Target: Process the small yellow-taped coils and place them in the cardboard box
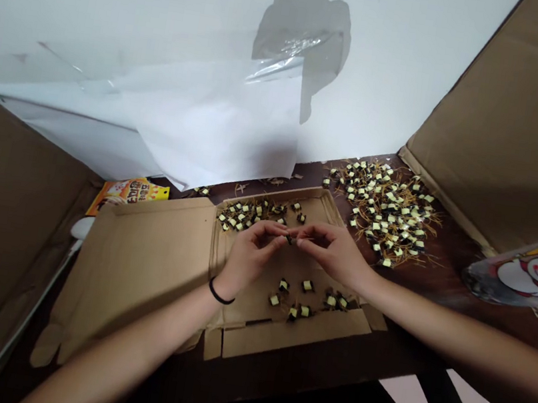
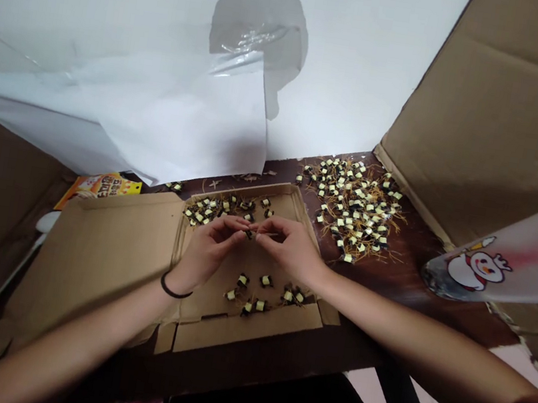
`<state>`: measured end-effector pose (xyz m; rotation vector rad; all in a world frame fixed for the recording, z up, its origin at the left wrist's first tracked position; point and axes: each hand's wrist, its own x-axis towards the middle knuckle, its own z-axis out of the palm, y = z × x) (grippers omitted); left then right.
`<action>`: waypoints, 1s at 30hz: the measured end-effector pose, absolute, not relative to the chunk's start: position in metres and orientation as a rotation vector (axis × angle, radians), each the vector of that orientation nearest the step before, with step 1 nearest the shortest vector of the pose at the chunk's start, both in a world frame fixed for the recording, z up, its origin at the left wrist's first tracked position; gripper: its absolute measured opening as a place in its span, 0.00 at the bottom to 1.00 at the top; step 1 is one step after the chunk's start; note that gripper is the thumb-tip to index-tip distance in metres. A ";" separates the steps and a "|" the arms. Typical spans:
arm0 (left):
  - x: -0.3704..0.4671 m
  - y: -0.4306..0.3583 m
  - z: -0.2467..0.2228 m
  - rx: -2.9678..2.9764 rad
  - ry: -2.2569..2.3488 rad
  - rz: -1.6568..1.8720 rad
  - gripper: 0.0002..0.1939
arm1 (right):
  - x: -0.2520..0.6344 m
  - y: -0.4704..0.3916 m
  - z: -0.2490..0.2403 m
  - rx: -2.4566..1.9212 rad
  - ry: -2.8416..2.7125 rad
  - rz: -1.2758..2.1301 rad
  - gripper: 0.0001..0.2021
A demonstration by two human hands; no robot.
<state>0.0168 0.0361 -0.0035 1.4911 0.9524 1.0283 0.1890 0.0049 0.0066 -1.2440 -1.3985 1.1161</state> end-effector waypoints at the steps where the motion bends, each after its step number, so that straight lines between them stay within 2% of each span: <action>1: 0.017 0.036 -0.004 1.512 0.959 1.037 0.05 | 0.189 0.005 0.006 -1.231 -1.388 1.134 0.05; 8: 0.014 0.037 -0.002 1.384 0.985 0.887 0.09 | 0.189 0.007 0.006 -1.244 -1.375 1.204 0.05; 17: 0.015 0.036 0.001 1.331 0.978 0.888 0.11 | 0.193 0.011 0.003 -1.298 -1.573 1.071 0.06; 30: 0.015 0.035 0.001 1.347 0.979 0.882 0.08 | 0.195 0.009 0.012 -1.286 -1.570 1.027 0.10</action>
